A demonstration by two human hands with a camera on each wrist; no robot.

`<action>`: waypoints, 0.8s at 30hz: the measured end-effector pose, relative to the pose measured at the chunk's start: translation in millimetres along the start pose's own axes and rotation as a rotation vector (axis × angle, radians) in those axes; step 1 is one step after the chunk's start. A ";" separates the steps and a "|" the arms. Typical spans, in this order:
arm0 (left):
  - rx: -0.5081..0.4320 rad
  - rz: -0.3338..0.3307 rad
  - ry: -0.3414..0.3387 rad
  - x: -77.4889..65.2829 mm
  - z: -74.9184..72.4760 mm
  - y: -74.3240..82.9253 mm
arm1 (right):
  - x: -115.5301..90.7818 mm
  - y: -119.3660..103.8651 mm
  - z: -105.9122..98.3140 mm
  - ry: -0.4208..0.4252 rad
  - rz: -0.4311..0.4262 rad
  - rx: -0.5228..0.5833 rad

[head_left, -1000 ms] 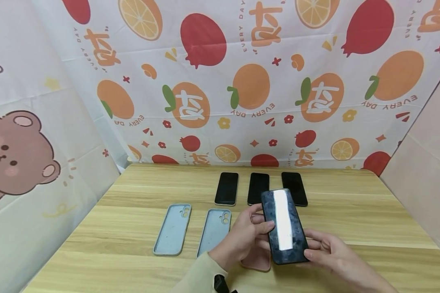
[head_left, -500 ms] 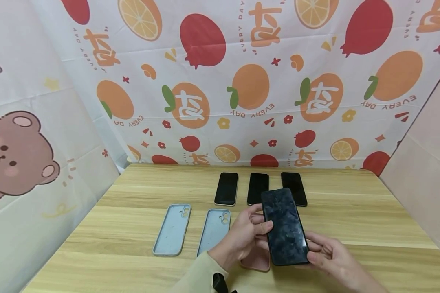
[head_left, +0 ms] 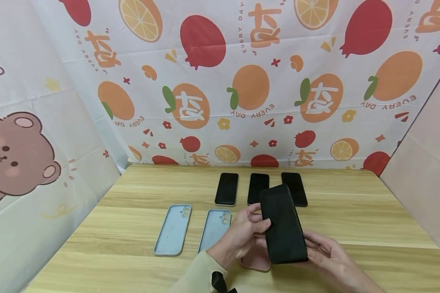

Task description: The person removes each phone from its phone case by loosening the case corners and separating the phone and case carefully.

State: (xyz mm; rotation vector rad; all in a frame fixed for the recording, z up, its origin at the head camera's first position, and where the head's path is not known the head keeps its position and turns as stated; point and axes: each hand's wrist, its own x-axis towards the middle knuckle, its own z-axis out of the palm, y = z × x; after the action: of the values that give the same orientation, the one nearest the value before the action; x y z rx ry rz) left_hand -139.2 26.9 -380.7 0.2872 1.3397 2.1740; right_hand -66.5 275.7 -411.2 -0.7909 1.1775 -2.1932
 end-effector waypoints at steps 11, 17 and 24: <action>0.046 0.010 0.069 -1.0 -1.7 -1.9 | 2.6 -1.0 -2.4 0.007 0.033 0.028; 0.076 0.013 0.110 -0.6 -4.1 -3.1 | 2.0 -2.9 -0.9 0.149 0.089 -0.133; 0.135 0.034 0.143 -0.1 -4.0 -5.2 | 3.3 -8.4 10.3 0.505 0.010 -0.614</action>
State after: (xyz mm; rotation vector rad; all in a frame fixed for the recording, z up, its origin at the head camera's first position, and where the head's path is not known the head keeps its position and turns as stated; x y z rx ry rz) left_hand -139.2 25.6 -387.1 0.2107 1.5748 2.1703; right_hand -63.1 271.9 -398.6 -0.4449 2.1593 -2.0929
